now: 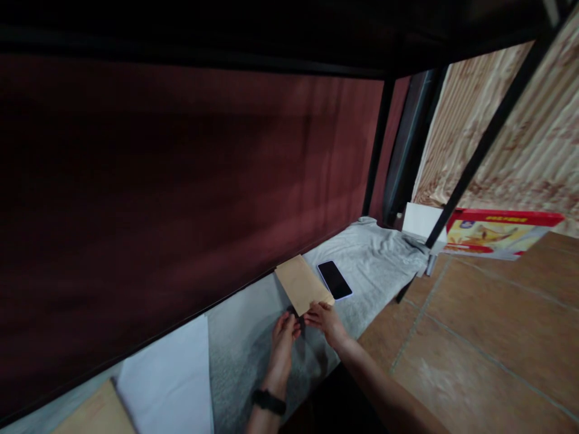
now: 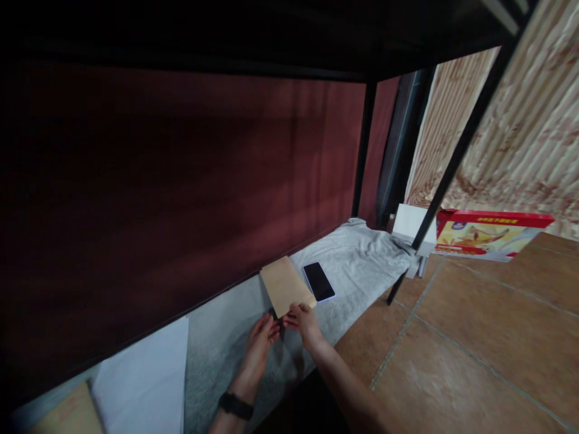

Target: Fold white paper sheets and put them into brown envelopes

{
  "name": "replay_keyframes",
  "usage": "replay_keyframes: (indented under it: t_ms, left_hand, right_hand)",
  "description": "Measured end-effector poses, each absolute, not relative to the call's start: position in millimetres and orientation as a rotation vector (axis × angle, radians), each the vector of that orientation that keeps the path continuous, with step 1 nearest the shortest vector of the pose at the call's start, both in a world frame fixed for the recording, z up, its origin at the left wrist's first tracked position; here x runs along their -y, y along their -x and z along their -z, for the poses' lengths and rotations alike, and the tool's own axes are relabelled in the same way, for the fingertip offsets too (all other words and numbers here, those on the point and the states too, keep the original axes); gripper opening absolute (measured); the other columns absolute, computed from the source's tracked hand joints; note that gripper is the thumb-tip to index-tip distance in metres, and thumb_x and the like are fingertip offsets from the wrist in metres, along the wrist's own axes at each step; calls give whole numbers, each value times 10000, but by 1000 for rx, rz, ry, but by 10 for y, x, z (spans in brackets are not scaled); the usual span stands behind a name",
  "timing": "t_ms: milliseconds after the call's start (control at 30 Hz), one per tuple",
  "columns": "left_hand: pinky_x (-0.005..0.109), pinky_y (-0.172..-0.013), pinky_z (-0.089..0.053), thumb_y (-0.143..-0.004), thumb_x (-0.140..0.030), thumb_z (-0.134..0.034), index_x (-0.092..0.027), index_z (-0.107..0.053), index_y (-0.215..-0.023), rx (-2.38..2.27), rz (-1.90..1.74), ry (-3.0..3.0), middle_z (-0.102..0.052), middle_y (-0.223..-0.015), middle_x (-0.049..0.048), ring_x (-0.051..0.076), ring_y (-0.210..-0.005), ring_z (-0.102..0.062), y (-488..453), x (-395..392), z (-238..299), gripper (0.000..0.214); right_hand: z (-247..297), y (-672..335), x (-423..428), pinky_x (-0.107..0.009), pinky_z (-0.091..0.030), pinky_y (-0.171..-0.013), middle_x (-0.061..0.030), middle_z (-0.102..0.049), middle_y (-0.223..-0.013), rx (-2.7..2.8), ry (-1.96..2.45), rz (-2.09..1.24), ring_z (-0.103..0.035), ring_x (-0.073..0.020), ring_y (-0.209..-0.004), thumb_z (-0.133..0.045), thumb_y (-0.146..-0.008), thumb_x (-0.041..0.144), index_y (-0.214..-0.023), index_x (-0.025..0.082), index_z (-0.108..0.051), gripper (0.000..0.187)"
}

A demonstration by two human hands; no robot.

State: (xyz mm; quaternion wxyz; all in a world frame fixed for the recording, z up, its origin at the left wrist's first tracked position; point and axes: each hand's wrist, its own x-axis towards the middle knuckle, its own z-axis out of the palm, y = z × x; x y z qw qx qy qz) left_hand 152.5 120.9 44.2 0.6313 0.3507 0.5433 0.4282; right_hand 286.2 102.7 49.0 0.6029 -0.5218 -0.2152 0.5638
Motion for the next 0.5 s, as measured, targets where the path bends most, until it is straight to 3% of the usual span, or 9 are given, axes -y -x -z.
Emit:
replay_keyframes:
  t_ms: [133,333,500]
  left_hand:
    - [271,-662,-536,-715,-380,-787,-158,-655,-1057,-1188,-959,-877,-741,-947,105,177,-763,-702,-1629,-1396,-434,429]
    - [237,-577,-475,-661,-354,-778,-152,-669,-988,-1244,-938,-977,-727,-825,52,142,-638,-654,-1709,-1520,-373,400]
    - [238,-548,-453,-676,-311,-719,-155,-679,-949,-1323,-939,-1067,-685,-732,14,124,-546,-592,-1765,-1590,-343,318]
  right_hand:
    - [-454,-2881,-1015,-344,-587,-698,-67,-709,-763,580,1246,-1386,-702,-195,-675,-582,-844,521,-854,175,-598,346]
    - [-401,-3050,-984,-270,-521,-535,-31,-702,-736,755,1396,-1368,-620,-143,-519,-599,-857,432,-869,169,-667,272]
    - [-554,-3424,-1183,-265,-531,-703,-83,-706,-1118,1098,1725,-789,-686,-167,-796,-496,-923,286,-1186,195,-661,323]
